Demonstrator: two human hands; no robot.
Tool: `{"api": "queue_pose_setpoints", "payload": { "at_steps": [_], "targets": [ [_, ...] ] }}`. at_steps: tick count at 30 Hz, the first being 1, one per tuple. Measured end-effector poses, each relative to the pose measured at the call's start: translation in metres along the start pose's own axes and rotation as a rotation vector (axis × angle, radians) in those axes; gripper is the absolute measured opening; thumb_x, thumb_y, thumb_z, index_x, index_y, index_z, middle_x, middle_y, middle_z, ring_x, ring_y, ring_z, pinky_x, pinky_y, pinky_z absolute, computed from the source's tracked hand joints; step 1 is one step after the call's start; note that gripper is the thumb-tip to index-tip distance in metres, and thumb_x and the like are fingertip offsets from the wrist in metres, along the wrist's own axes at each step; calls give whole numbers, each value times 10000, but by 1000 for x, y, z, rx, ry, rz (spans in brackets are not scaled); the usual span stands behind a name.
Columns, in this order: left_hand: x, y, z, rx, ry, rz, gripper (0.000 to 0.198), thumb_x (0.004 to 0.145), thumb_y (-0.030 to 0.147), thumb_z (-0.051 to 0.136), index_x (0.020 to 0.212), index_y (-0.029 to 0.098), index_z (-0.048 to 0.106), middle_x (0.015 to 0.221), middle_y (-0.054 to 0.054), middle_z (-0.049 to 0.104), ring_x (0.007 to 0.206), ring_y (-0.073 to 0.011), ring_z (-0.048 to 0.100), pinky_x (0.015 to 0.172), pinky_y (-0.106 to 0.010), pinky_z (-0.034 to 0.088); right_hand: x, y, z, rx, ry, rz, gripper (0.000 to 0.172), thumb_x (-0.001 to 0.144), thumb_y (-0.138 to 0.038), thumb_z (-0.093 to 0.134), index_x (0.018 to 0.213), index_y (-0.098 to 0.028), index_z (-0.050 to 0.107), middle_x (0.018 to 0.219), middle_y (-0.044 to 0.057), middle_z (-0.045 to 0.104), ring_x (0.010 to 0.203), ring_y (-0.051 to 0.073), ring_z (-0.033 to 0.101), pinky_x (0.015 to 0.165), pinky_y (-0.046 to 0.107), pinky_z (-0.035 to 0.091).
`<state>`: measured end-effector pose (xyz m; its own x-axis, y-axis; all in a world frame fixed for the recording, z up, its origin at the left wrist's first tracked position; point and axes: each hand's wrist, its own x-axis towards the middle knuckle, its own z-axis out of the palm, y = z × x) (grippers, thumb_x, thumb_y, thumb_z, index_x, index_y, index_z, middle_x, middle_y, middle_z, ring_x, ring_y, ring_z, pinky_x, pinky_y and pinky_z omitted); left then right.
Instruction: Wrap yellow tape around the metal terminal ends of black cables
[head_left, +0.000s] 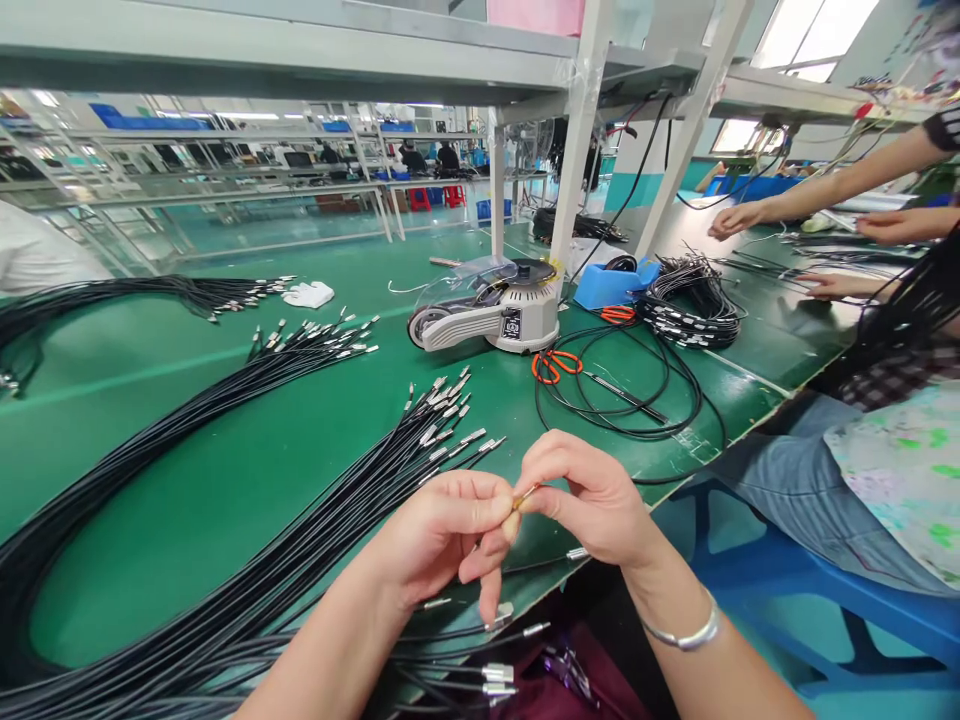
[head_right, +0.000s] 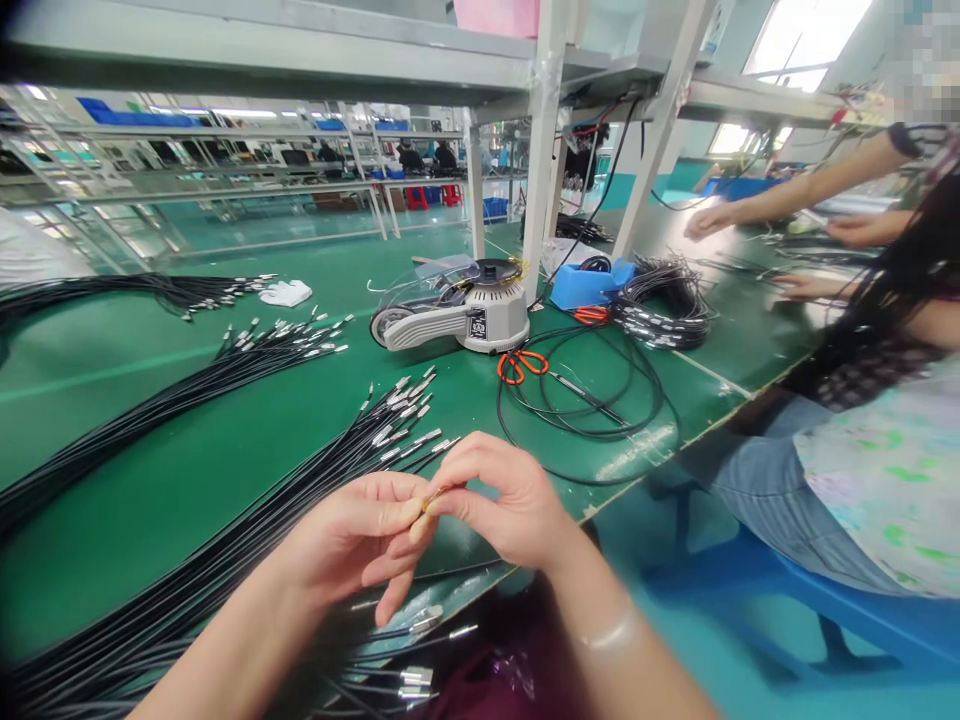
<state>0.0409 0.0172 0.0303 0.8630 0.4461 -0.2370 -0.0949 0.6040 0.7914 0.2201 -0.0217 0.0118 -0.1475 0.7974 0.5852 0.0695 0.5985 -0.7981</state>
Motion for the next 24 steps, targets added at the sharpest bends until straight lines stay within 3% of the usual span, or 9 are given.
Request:
{"api": "queue_pose_setpoints", "payload": {
  "at_steps": [4, 7, 10, 14, 18, 22, 24],
  "targets": [
    [0, 1, 9, 399, 337, 157, 220, 796, 336, 607, 705, 140, 568, 476, 59, 479, 376, -78, 506, 415, -196, 452, -1, 5, -12, 92, 24, 205, 171, 848, -294, 639, 1009, -244, 670, 932, 44, 637, 832, 164, 608, 758, 307, 498],
    [-1, -1, 18, 643, 497, 211, 234, 817, 359, 570, 704, 156, 545, 538, 66, 466, 421, -89, 540, 452, -203, 444, -1, 1, -20, 49, 36, 308, 117, 838, -310, 641, 899, -213, 667, 872, 33, 623, 797, 160, 595, 725, 291, 484],
    [0, -3, 24, 733, 520, 222, 221, 828, 380, 546, 768, 169, 566, 609, 58, 476, 456, -97, 547, 470, -217, 449, -1, -6, -20, -84, 51, 339, 119, 832, -280, 634, 752, -192, 636, 772, 15, 592, 730, 151, 561, 680, 277, 460],
    [3, -7, 28, 781, 494, 233, 231, 839, 401, 527, 903, 190, 597, 658, 46, 509, 466, -99, 523, 461, -218, 444, -4, -14, -14, -110, 73, 353, 107, 827, -241, 613, 733, -191, 605, 751, 6, 578, 704, 142, 551, 656, 263, 461],
    [6, -10, 28, 965, 488, 268, 231, 875, 350, 478, 769, 187, 603, 628, 41, 516, 467, -91, 510, 502, -212, 409, -9, -17, -11, -113, 66, 375, 93, 817, -229, 604, 733, -190, 609, 752, 6, 606, 710, 143, 574, 662, 256, 478],
    [9, -15, 28, 1183, 506, 393, 228, 867, 267, 488, 696, 188, 616, 643, 13, 549, 590, -118, 513, 572, -215, 382, -12, -20, -18, -120, -2, 455, 72, 802, -243, 624, 825, -184, 659, 799, 14, 653, 726, 145, 598, 684, 258, 489],
    [11, -15, 30, 1203, 483, 383, 244, 868, 272, 488, 680, 187, 618, 654, 6, 556, 635, -129, 519, 593, -220, 381, -14, -21, -21, -140, -20, 446, 83, 797, -257, 631, 793, -183, 667, 782, 12, 649, 715, 145, 594, 675, 257, 486]
  ]
}}
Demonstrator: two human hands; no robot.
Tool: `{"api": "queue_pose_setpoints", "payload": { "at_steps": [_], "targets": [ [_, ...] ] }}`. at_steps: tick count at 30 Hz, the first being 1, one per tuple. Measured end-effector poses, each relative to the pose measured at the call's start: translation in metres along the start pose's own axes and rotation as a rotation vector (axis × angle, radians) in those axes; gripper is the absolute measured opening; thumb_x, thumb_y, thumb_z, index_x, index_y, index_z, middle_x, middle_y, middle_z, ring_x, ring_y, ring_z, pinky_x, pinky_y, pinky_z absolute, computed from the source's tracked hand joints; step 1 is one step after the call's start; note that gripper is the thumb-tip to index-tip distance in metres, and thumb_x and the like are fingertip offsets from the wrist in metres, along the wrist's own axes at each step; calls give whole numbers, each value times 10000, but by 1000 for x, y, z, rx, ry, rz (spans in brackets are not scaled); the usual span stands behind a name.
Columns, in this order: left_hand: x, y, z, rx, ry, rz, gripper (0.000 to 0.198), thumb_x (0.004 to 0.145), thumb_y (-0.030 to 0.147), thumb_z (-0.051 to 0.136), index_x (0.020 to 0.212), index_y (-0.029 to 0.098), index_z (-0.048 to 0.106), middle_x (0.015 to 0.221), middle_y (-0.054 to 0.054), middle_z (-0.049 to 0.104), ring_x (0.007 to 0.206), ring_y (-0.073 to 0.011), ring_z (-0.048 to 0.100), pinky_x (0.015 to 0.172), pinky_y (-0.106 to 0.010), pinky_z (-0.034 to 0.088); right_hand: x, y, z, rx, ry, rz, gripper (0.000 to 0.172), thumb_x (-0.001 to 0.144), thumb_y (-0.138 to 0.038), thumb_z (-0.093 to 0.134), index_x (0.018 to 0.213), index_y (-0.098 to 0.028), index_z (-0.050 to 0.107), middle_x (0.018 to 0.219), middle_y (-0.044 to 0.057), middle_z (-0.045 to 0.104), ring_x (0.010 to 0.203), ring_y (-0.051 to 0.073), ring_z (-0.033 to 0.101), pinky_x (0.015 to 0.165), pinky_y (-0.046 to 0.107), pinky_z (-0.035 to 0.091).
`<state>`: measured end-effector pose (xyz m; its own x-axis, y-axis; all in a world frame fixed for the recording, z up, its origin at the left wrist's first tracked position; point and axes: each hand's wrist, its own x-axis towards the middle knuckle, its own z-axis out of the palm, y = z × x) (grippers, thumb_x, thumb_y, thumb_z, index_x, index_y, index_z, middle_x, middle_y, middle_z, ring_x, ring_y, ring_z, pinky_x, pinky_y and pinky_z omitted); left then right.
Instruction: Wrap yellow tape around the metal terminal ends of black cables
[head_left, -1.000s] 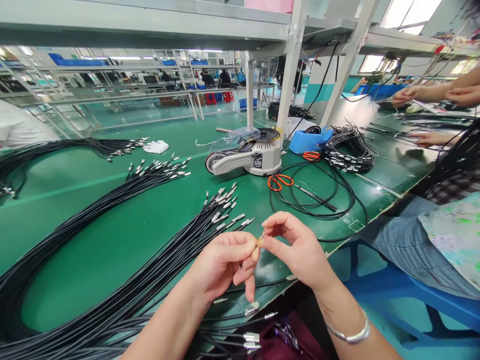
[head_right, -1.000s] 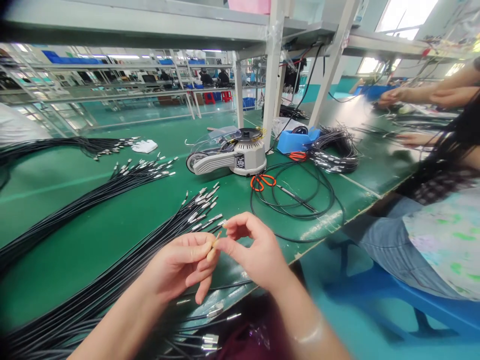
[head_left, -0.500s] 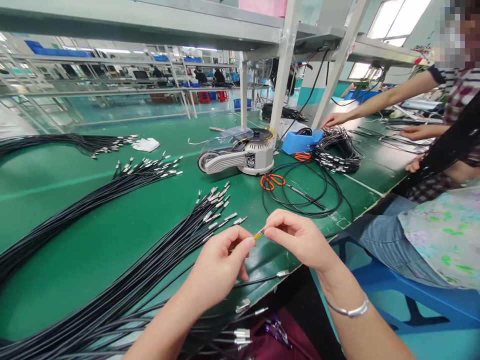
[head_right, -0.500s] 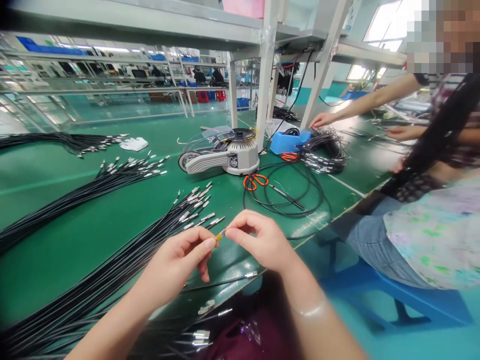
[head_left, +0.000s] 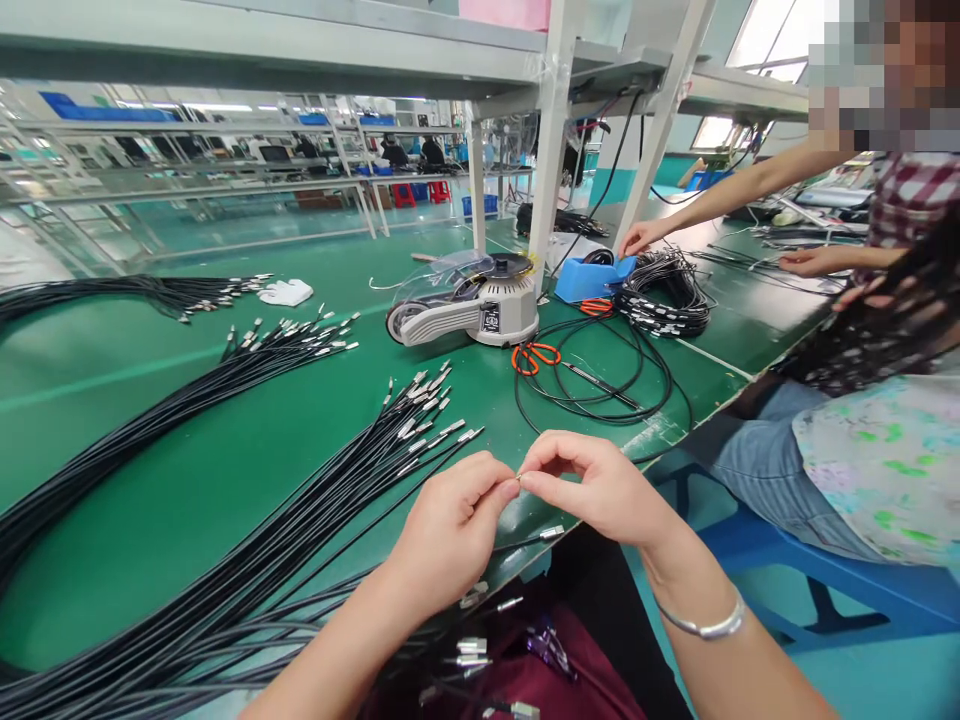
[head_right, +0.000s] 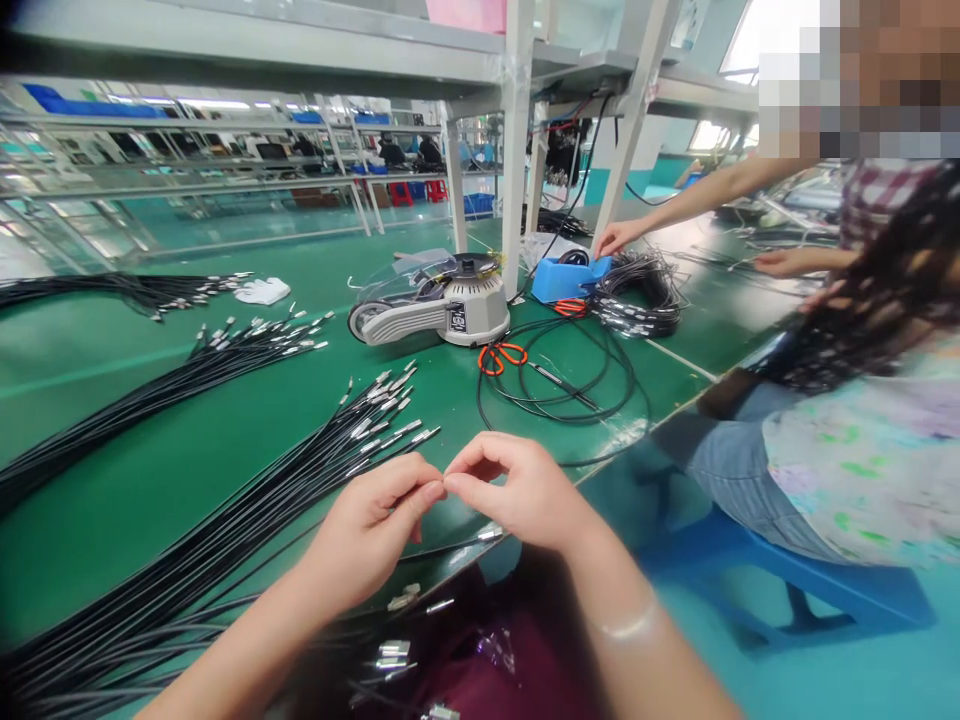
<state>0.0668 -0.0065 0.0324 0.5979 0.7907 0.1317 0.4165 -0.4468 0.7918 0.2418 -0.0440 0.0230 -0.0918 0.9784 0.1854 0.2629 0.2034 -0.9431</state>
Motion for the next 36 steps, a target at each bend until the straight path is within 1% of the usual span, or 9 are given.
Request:
{"api": "queue_pose_setpoints", "payload": {
  "at_steps": [3, 5, 7, 9, 12, 15, 18, 28, 36],
  "targets": [
    [3, 4, -3, -29, -110, -69, 293, 875, 301, 465, 667, 178, 630, 645, 1, 574, 640, -139, 533, 609, -229, 398, -2, 3, -2, -30, 7, 30, 98, 788, -260, 627, 745, -180, 664, 737, 6, 643, 678, 142, 583, 639, 253, 476],
    [4, 6, -11, -65, -163, -157, 306, 888, 337, 433, 803, 179, 680, 723, -15, 639, 689, -156, 570, 648, -243, 431, -2, 7, -2, -27, 27, 113, 110, 781, -271, 623, 742, -175, 661, 694, 0, 642, 630, 135, 568, 589, 244, 459],
    [2, 5, -23, -75, -148, -251, 344, 887, 383, 427, 1041, 195, 670, 895, -37, 695, 792, -183, 612, 733, -272, 460, -1, 12, -1, -4, 51, 185, 138, 778, -295, 621, 741, -168, 659, 664, -1, 637, 590, 129, 553, 546, 237, 436],
    [-4, 1, -33, -14, -99, -311, 384, 855, 417, 485, 1134, 208, 645, 1039, -52, 698, 905, -213, 623, 829, -303, 453, -1, 17, -1, 19, 68, 216, 163, 773, -316, 625, 743, -161, 663, 660, 3, 637, 579, 128, 548, 535, 237, 427],
    [-15, -9, -36, 91, -116, -318, 310, 802, 397, 565, 1014, 220, 708, 1060, -44, 707, 968, -232, 617, 879, -305, 432, 0, 23, -1, 49, 75, 218, 176, 766, -327, 632, 739, -156, 666, 676, 11, 643, 600, 131, 556, 561, 242, 438],
    [-19, -15, -27, 87, -164, -317, 230, 799, 346, 557, 885, 229, 736, 937, -23, 731, 878, -209, 636, 815, -278, 446, -1, 26, -1, 88, 83, 223, 166, 752, -320, 641, 736, -156, 662, 680, 12, 649, 619, 137, 568, 589, 253, 454],
    [-14, -11, -14, 38, -137, -326, 211, 787, 331, 556, 783, 210, 729, 821, -16, 728, 778, -191, 629, 733, -259, 449, -4, 26, 2, 136, 106, 238, 170, 742, -325, 651, 738, -156, 666, 668, 13, 649, 624, 144, 576, 603, 263, 468],
    [1, -5, 4, -148, -160, -331, 264, 799, 364, 544, 798, 151, 700, 747, -39, 702, 718, -187, 609, 656, -256, 447, -13, 28, 5, 184, 176, 243, 172, 760, -326, 649, 753, -155, 663, 694, 12, 656, 639, 139, 578, 633, 259, 464],
    [6, 0, 6, 165, -67, -81, 191, 815, 266, 525, 760, 227, 704, 770, -13, 699, 708, -172, 590, 661, -240, 394, -12, 25, 2, 160, 191, 250, 178, 728, -329, 663, 725, -151, 667, 652, 12, 648, 626, 148, 580, 630, 274, 470]
  ]
}}
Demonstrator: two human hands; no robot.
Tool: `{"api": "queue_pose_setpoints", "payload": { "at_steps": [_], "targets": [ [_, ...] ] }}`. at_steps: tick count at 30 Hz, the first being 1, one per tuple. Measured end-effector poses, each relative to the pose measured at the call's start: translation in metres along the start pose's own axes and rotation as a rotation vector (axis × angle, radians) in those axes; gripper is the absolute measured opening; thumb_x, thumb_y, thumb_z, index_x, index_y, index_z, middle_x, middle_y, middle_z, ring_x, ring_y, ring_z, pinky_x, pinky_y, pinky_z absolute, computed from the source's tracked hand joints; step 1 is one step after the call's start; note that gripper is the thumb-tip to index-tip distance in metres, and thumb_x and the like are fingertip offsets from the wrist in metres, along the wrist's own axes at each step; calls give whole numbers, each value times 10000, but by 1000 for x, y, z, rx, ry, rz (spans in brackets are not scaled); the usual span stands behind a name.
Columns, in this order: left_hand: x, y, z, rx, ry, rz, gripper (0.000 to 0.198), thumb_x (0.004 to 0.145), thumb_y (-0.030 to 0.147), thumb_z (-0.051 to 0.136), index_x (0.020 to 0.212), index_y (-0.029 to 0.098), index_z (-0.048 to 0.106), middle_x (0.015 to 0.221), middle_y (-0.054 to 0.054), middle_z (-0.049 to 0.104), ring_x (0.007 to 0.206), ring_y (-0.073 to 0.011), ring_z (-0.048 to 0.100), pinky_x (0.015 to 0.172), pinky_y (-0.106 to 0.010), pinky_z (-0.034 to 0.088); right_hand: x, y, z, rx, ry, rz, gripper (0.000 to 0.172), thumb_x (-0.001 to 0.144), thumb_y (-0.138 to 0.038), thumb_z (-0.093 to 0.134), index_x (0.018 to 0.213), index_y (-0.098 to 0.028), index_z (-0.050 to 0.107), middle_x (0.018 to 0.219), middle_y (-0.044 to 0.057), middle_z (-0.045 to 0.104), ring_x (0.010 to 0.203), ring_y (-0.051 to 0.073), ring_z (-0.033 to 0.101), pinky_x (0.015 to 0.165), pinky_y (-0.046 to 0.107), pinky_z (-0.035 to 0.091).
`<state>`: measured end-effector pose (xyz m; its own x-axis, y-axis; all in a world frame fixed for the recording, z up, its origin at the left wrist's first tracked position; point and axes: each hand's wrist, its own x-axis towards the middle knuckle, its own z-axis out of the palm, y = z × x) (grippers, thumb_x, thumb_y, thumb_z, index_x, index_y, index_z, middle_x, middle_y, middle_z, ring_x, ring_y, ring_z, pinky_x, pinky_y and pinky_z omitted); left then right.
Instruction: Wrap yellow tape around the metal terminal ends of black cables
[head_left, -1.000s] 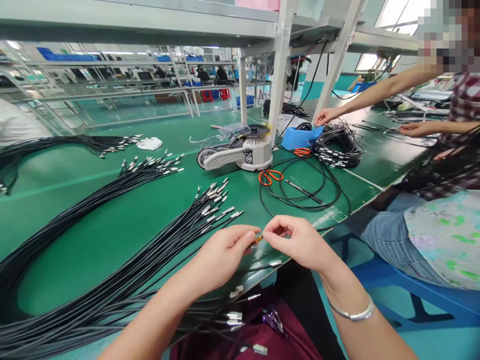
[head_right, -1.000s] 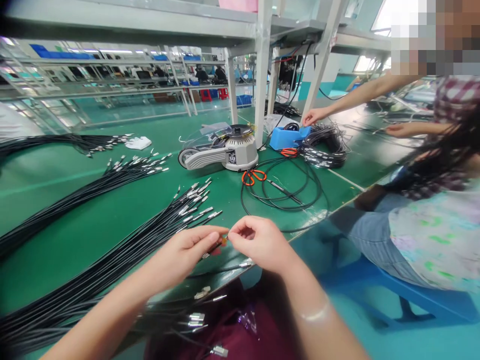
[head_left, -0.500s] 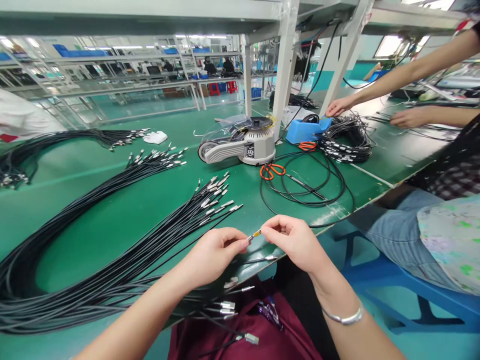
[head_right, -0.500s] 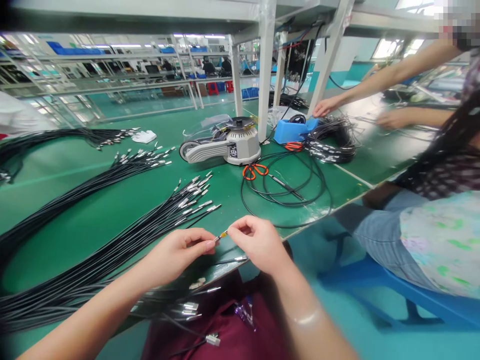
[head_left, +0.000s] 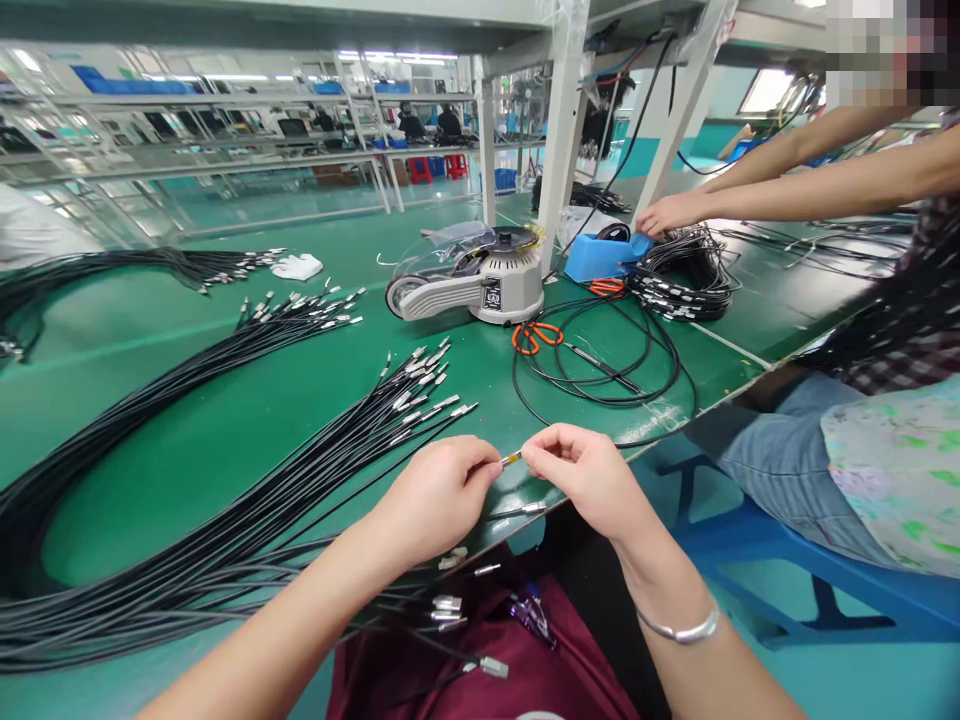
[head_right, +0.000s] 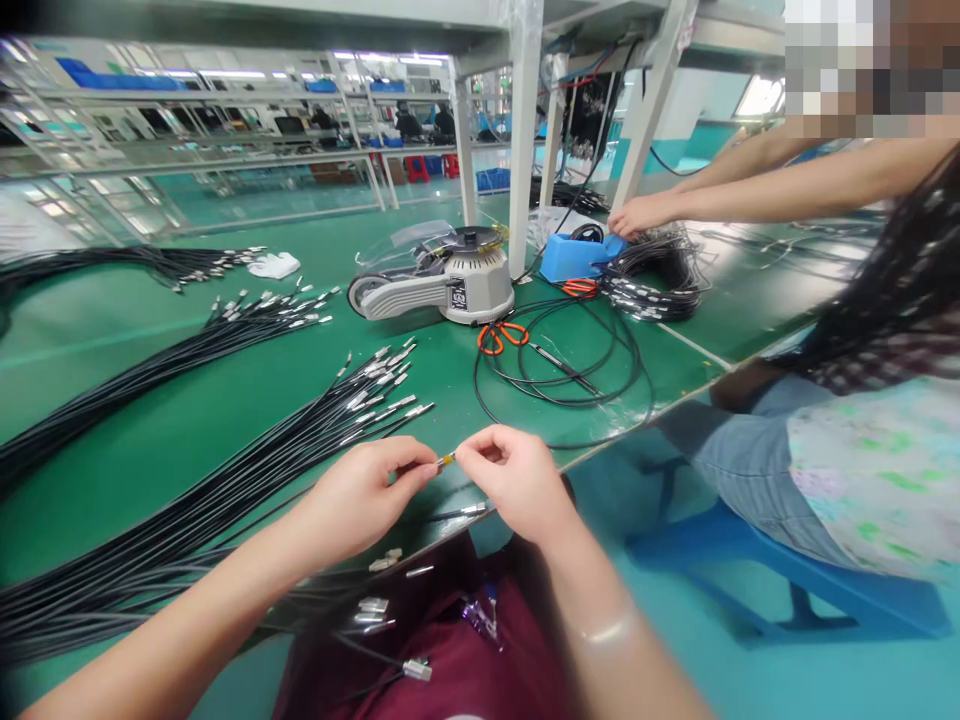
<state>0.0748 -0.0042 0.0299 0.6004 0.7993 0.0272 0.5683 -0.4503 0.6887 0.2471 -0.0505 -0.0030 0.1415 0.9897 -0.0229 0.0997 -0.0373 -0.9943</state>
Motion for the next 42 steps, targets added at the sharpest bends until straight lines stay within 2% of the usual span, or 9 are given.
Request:
{"api": "queue_pose_setpoints", "payload": {
  "at_steps": [4, 10, 13, 21, 29, 33, 38, 40, 42],
  "targets": [
    [3, 1, 0, 2, -68, -48, 188, 806, 265, 526, 734, 210, 692, 726, -9, 683, 672, -166, 572, 626, -243, 381, 0, 2, -1, 20, -1, 12, 175, 731, -327, 662, 729, -153, 670, 653, 7, 647, 626, 145, 576, 635, 272, 463],
    [3, 2, 9, -495, -125, -245, 206, 764, 326, 577, 694, 147, 651, 619, -13, 628, 620, -144, 543, 625, -245, 421, -3, 6, 2, 66, 6, 29, 174, 752, -319, 657, 731, -146, 655, 658, 1, 628, 638, 135, 557, 639, 266, 448],
    [4, 2, 10, -559, -120, -253, 211, 747, 332, 604, 696, 135, 658, 612, -16, 625, 606, -136, 534, 618, -244, 428, -3, 5, 1, 76, 4, 36, 175, 752, -318, 660, 733, -144, 656, 652, -1, 619, 633, 132, 549, 642, 268, 449],
    [6, -5, 8, -269, -206, -184, 295, 830, 364, 487, 797, 153, 691, 660, -21, 642, 609, -151, 559, 578, -241, 439, -3, 8, 0, 59, -15, 18, 169, 753, -315, 658, 721, -150, 653, 663, -1, 631, 644, 134, 562, 655, 265, 454],
    [9, -2, 23, -80, -88, -110, 269, 834, 262, 451, 680, 167, 650, 626, -3, 625, 603, -141, 559, 582, -233, 419, -4, 9, 3, 23, 2, -12, 169, 759, -318, 653, 716, -155, 640, 678, 12, 652, 640, 143, 580, 634, 267, 464],
    [8, 6, 16, 10, -65, -32, 260, 852, 247, 457, 784, 172, 696, 711, -13, 684, 663, -144, 607, 624, -230, 445, -2, 9, -3, -13, -15, -28, 191, 758, -342, 668, 738, -152, 668, 675, 16, 668, 646, 148, 598, 649, 274, 479],
    [-45, 10, -39, 160, -9, 117, 270, 877, 274, 500, 1102, 217, 638, 1063, -28, 682, 950, -164, 620, 846, -257, 459, -14, 17, -37, -156, 122, 15, 276, 752, -417, 695, 880, -174, 724, 789, 54, 714, 729, 191, 653, 718, 330, 514],
    [-83, 7, -55, 208, -225, 83, 249, 900, 280, 472, 1074, 256, 648, 1023, -17, 678, 902, -156, 627, 787, -244, 479, -28, 26, -52, -158, 190, 39, 299, 772, -428, 680, 968, -206, 718, 844, 57, 721, 758, 196, 666, 746, 345, 528],
    [-123, 0, -55, 270, -403, -33, 254, 900, 286, 474, 1084, 282, 649, 1023, -22, 678, 890, -168, 636, 771, -253, 491, -46, 34, -62, -140, 197, 29, 297, 793, -432, 659, 1007, -231, 708, 844, 54, 722, 747, 192, 671, 721, 330, 547]
  ]
}}
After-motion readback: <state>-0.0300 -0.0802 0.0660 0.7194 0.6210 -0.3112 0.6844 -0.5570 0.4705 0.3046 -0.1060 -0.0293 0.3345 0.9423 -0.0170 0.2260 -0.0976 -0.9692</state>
